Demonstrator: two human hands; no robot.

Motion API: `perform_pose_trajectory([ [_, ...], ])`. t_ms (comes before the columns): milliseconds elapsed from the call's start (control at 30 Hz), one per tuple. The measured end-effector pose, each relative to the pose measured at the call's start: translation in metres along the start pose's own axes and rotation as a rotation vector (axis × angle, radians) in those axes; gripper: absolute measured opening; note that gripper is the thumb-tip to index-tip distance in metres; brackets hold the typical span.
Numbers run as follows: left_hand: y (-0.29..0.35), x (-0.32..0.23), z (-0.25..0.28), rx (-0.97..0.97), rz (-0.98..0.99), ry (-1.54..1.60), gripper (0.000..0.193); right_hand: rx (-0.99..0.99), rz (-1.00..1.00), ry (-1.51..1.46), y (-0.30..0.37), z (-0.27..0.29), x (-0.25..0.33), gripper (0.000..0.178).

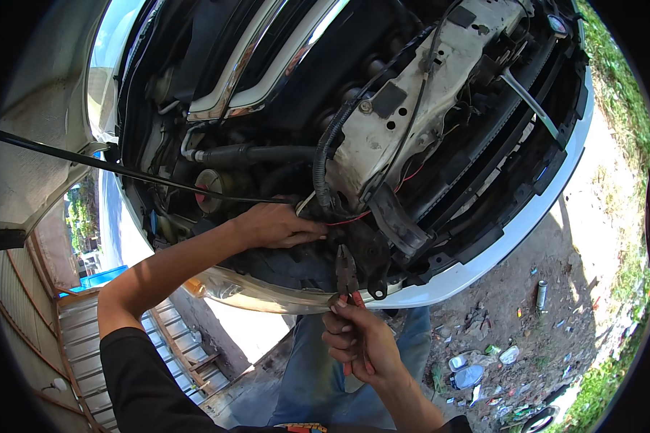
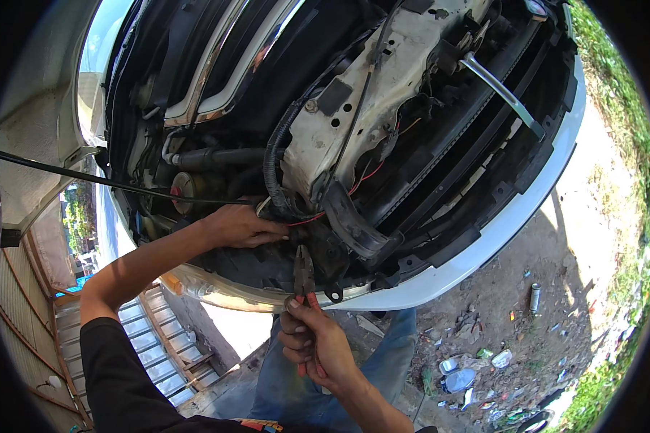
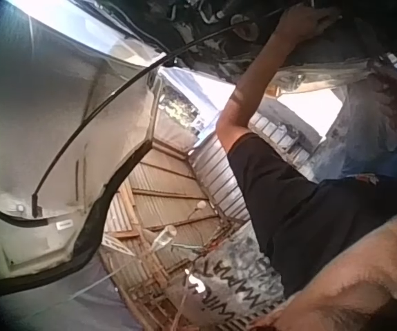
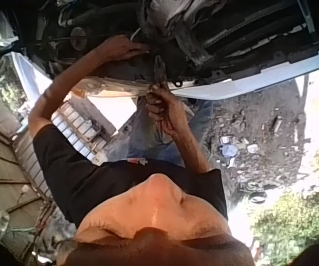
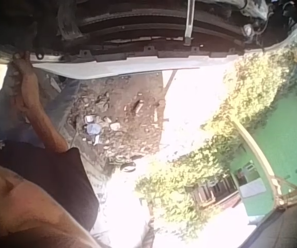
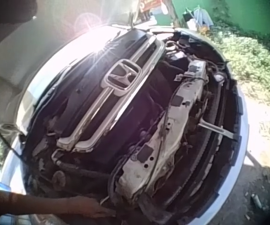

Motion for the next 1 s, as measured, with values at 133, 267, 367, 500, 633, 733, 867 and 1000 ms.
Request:
perform_pose_trajectory([
  [133, 0.001, -0.003, 0.003, -0.082, 0.010, 0.019, 0.023, 0.017, -0.021, -0.012, -0.005, -0.003, -0.001, 0.014],
  [267, -0.003, -0.007, 0.011, 0.001, 0.064, 0.107, 0.023, 0.040, -0.034, -0.007, -0.009, -0.008, 0.000, 0.014],
  [367, -0.005, -0.010, 0.016, 0.055, 0.074, 0.096, 0.024, 0.032, -0.039, -0.003, -0.013, -0.009, -0.001, 0.014],
  [500, 0.000, -0.005, 0.009, 0.032, 0.072, 0.099, 0.025, -0.059, -0.004, 0.018, -0.019, -0.023, -0.002, 0.032],
  [633, -0.002, -0.006, 0.003, 0.033, 0.060, 0.084, 0.025, -0.040, -0.004, 0.024, -0.023, -0.022, -0.005, 0.032],
  [733, -0.001, -0.008, 0.003, -0.043, 0.055, 0.033, 0.023, -0.043, -0.017, 0.019, -0.022, -0.021, -0.007, 0.031],
  [867, -0.002, -0.008, 0.003, -0.062, 0.062, 0.018, 0.020, -0.038, -0.003, -0.008, -0.023, -0.023, -0.007, 0.030],
  [1000, 0.000, -0.004, 0.000, 0.095, 0.127, 0.062, 0.026, 0.022, -0.044, -0.050, -0.025, -0.019, -0.011, 0.028],
])
Point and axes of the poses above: each hand's wrist, its own y-axis away from the middle knuckle, its own z-axis out of the back of the hand, x = y × z, the point moved 5 cm from there along -y, towards the middle knuckle, and after that the axes turned 13 degrees about -y, right-handed, at the moved point
